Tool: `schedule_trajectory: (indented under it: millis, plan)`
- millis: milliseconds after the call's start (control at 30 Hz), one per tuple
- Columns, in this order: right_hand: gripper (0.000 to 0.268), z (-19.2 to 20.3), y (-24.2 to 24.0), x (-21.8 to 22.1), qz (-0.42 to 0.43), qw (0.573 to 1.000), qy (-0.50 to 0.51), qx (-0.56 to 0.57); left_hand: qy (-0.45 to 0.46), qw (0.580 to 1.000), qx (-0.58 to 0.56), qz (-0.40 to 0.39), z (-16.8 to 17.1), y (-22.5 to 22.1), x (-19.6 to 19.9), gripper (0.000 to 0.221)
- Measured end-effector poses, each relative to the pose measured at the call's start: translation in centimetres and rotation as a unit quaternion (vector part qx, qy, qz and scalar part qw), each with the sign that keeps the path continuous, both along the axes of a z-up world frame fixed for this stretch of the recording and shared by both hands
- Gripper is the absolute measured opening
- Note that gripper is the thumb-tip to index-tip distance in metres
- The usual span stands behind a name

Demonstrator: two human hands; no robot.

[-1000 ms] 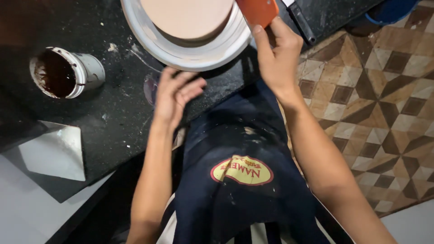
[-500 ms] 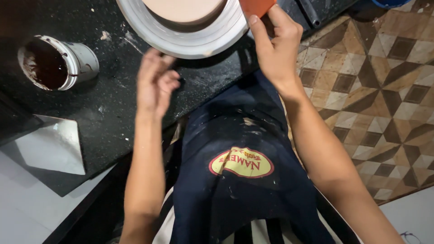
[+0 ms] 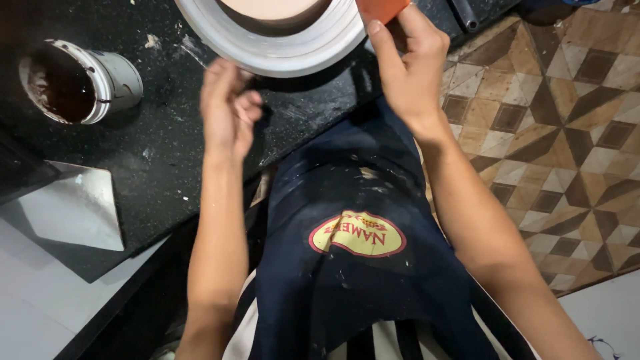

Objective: The person pours dark chocolate glaze from a container over a cake on a turntable, spreads it with a spatula, and smooths the sides using an orange scraper while rotating the cake. They then lift the glazed cake away on a board and wipe the turntable plate clean with a cloth.

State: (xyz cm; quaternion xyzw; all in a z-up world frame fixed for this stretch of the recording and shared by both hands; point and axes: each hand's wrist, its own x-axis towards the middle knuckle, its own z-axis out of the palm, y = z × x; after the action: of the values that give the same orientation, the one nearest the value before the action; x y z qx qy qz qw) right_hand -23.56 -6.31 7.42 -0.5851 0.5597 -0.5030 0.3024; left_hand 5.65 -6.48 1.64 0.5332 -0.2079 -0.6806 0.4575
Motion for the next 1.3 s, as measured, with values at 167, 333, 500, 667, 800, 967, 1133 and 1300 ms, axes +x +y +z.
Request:
schedule_trajectory:
  millis: [167,333,500,667,800,967,1133,1300]
  plan:
    - [0.015,0.0,0.1,0.0,0.004,1.0,-0.008,0.005,-0.042,0.943,0.02,-0.33,3.6,0.7,-2.0,0.045]
    - [0.015,0.0,0.2,-0.1,0.006,1.0,0.0,0.012,-0.138,0.892,0.039,-0.428,2.3,-0.4,-0.6,0.047]
    - [0.015,0.0,0.3,-0.2,0.016,1.0,-0.009,0.007,-0.024,0.999,0.002,-0.031,1.0,-0.2,-0.3,0.04]
    - [0.014,0.1,0.2,-0.2,0.01,1.0,-0.003,0.022,-0.059,0.943,0.045,-0.324,3.9,0.1,-1.6,0.042]
    - [0.015,0.1,0.2,-0.2,0.025,1.0,-0.009,0.009,-0.093,0.959,0.03,-0.265,3.9,-0.7,-1.2,0.045]
    - [0.015,0.2,0.3,-0.2,0.028,0.999,-0.015,0.015,-0.033,0.996,0.018,-0.081,2.8,-0.6,-1.4,0.045]
    - [0.012,-1.1,2.1,-1.2,0.021,0.999,0.002,0.033,-0.08,0.94,0.071,-0.325,3.0,0.2,-2.1,0.047]
    - [0.011,-4.8,2.9,-8.3,-0.13,0.948,-0.279,0.077,0.003,0.992,0.011,-0.129,-0.1,-0.3,-2.2,0.042]
